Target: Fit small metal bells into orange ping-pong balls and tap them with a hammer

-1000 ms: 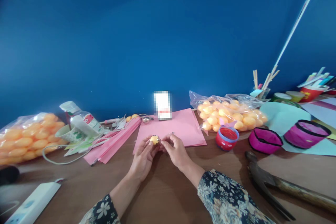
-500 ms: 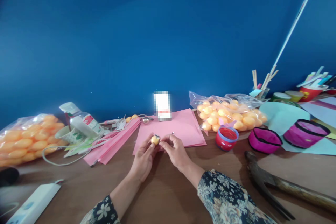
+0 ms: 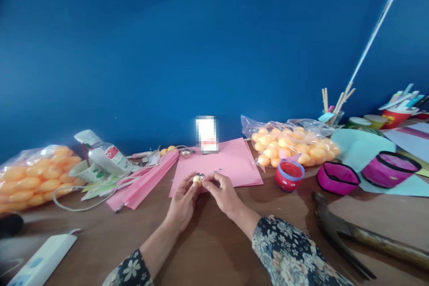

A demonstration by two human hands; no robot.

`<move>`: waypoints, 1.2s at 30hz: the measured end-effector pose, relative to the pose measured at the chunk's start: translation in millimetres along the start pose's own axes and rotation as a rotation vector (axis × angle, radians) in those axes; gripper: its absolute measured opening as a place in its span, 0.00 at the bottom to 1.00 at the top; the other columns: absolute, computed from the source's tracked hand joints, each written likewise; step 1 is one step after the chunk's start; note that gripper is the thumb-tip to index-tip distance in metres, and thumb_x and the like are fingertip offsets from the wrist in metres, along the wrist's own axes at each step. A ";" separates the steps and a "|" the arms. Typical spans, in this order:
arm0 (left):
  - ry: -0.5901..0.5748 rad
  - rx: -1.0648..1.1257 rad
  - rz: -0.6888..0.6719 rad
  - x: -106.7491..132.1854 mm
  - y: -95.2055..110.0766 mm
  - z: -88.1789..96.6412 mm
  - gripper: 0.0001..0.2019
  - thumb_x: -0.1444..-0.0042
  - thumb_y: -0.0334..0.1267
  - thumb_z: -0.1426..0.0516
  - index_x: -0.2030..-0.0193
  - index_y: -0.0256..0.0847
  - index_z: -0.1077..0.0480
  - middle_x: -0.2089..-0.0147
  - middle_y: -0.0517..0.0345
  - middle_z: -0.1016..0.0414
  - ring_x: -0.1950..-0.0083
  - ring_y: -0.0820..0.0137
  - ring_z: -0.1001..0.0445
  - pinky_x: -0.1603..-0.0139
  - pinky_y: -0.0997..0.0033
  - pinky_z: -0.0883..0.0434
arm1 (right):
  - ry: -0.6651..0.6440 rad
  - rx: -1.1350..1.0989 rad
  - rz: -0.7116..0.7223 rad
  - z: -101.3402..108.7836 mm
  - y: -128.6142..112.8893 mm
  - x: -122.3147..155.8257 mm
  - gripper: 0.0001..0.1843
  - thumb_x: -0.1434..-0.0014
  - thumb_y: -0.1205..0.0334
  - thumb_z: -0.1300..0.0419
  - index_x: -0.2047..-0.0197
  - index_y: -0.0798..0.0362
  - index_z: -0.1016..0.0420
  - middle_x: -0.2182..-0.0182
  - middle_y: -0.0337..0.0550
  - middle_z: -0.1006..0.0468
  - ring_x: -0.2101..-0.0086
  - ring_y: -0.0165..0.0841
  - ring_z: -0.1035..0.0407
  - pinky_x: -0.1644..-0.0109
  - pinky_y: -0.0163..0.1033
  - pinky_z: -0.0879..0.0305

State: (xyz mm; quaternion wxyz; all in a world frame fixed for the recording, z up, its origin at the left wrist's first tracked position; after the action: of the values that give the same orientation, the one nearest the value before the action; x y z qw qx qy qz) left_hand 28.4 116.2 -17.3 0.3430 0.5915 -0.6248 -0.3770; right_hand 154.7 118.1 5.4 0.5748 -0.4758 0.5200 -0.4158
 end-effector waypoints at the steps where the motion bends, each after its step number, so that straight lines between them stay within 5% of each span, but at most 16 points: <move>1: 0.001 -0.005 0.000 -0.2 -0.4 0.3 0.17 0.50 0.36 0.42 0.52 0.43 0.35 0.55 0.54 0.28 0.53 0.68 0.29 0.48 0.64 0.36 | -0.001 -0.002 -0.002 -0.2 -0.1 0.0 0.09 0.46 0.58 0.43 0.71 0.54 0.29 0.76 0.36 0.31 0.74 0.28 0.39 0.68 0.33 0.41; 11: 0.000 -0.004 0.054 1.5 -3.7 2.4 0.24 0.51 0.36 0.41 0.46 0.43 0.39 0.50 0.52 0.29 0.48 0.65 0.31 0.45 0.61 0.38 | 0.005 -0.036 -0.059 -0.3 -0.3 1.9 0.10 0.47 0.55 0.42 0.71 0.55 0.30 0.77 0.35 0.32 0.76 0.26 0.41 0.72 0.32 0.44; 36: 0.011 -0.013 -0.013 0.5 1.0 0.2 0.19 0.54 0.34 0.39 0.54 0.42 0.35 0.54 0.54 0.28 0.54 0.68 0.29 0.47 0.62 0.37 | -0.032 -0.014 -0.067 -2.2 2.7 1.9 0.11 0.46 0.55 0.43 0.69 0.55 0.28 0.74 0.37 0.28 0.75 0.27 0.38 0.72 0.32 0.42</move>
State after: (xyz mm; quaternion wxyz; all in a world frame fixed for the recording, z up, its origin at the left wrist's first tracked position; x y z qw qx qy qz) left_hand 27.7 115.8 -16.6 0.3478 0.5952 -0.6167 -0.3800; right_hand 152.6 116.6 2.4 0.5656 -0.5036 0.4973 -0.4233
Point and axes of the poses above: each hand's wrist, its own x-axis away from the middle knuckle, its own z-axis out of the back of the hand, y = z × x, the point moved 4 cm from there along -x, towards the middle knuckle
